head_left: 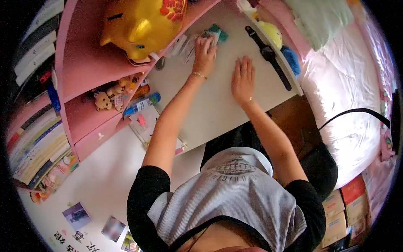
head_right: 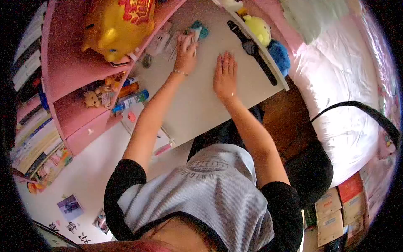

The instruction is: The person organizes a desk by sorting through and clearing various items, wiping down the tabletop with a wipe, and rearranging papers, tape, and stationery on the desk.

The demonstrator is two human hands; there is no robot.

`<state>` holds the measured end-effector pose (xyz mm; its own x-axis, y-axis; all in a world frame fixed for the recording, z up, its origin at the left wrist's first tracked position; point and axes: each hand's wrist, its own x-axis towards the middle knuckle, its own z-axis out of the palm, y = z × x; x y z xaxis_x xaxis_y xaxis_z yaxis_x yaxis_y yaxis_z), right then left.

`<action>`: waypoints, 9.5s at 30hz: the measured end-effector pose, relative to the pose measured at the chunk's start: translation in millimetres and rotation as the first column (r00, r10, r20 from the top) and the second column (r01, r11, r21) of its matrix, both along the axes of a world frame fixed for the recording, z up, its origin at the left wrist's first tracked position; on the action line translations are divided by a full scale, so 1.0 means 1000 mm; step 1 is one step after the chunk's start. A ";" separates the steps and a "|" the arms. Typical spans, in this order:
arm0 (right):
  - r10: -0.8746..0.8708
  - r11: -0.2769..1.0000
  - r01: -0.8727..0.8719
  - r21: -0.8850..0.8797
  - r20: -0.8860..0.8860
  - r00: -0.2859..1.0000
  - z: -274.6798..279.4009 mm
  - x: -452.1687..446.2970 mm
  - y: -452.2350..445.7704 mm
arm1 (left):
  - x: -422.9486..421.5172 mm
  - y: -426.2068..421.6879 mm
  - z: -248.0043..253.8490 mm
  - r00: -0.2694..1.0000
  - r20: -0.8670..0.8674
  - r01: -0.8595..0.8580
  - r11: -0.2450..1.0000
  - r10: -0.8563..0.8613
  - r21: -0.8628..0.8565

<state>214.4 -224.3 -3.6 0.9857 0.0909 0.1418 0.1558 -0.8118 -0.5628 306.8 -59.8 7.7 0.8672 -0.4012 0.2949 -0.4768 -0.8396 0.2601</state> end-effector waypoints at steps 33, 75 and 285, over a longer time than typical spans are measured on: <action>0.408 0.881 -0.417 0.224 0.085 0.909 -0.040 0.149 0.069 | -0.183 0.056 0.019 0.852 -0.230 -0.487 0.874 0.471 -0.012; 0.342 0.858 -0.427 0.285 0.303 0.890 -0.038 0.179 0.060 | -0.010 0.126 0.076 0.853 -0.444 -0.215 0.959 0.276 0.183; 0.844 0.445 -0.750 0.489 0.051 0.534 -0.037 0.157 0.053 | 0.025 0.168 0.039 0.785 -0.400 -0.501 0.865 0.472 0.037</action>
<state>371.4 -171.5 -40.2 0.5133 0.8299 0.2187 0.4729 -0.0609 -0.8790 332.0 108.0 46.6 0.9893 0.1133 -0.0919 0.1408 -0.9065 0.3980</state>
